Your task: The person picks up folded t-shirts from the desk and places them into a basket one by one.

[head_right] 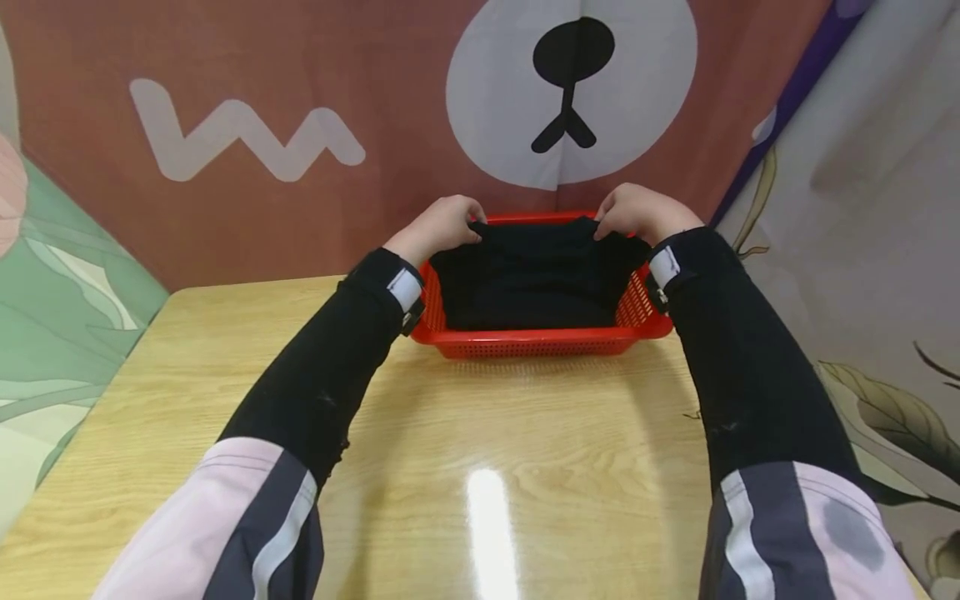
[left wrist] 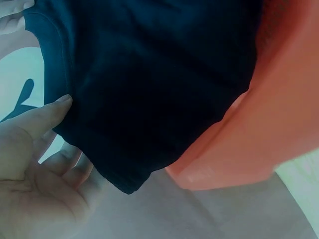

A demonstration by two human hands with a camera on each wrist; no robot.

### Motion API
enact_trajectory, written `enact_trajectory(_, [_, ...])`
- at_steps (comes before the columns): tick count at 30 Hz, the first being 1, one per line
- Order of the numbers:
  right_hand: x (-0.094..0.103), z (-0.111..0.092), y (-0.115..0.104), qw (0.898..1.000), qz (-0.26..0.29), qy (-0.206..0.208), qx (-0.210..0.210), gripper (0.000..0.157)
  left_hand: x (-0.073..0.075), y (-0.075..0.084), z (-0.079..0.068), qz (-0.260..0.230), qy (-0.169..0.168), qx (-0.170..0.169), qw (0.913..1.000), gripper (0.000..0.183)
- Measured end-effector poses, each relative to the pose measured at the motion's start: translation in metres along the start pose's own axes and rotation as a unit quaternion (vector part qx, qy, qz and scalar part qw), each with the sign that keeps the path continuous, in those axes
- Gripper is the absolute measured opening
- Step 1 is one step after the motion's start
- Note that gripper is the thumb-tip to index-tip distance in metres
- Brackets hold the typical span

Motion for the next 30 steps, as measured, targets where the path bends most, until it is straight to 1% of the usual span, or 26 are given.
enact_trajectory(3, [-0.002,0.003,0.000,1.000,-0.017,-0.010,0.000,0.023,-0.003,-0.003,0.003,-0.002,-0.001,0.001,1.0000,0.032])
enact_trajectory(6, [-0.002,0.005,-0.001,0.999,-0.040,-0.019,-0.002,0.028,-0.003,-0.003,0.004,-0.007,0.000,0.000,1.0000,0.032])
enact_trajectory(11, [0.000,0.009,0.001,0.998,-0.052,-0.021,-0.009,0.027,-0.001,-0.001,0.005,-0.012,-0.004,0.000,0.9999,0.034])
enact_trajectory(16, [-0.001,0.012,0.006,0.999,-0.027,-0.009,-0.019,0.029,-0.002,-0.001,0.007,-0.010,-0.007,0.001,0.9999,0.035])
enact_trajectory(21, [-0.006,0.016,0.005,1.000,-0.004,0.010,-0.011,0.025,-0.004,-0.003,0.006,-0.002,-0.010,0.006,0.9999,0.039])
enact_trajectory(26, [-0.007,0.021,0.003,0.999,-0.034,0.015,-0.008,0.022,-0.005,-0.004,0.004,-0.001,-0.010,0.007,0.9999,0.042])
enact_trajectory(30, [-0.008,0.027,0.002,0.998,-0.068,0.016,0.003,0.028,-0.005,-0.007,0.003,-0.002,-0.007,0.011,0.9999,0.044])
Point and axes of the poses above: each hand's wrist, its own z-axis towards the middle knuckle, its own x-axis out of the back of the hand, y = z × x, the point moved 10 cm from there along z, towards the middle knuckle, and after that the axes turned 10 degrees about x, right-handed, at the moved point
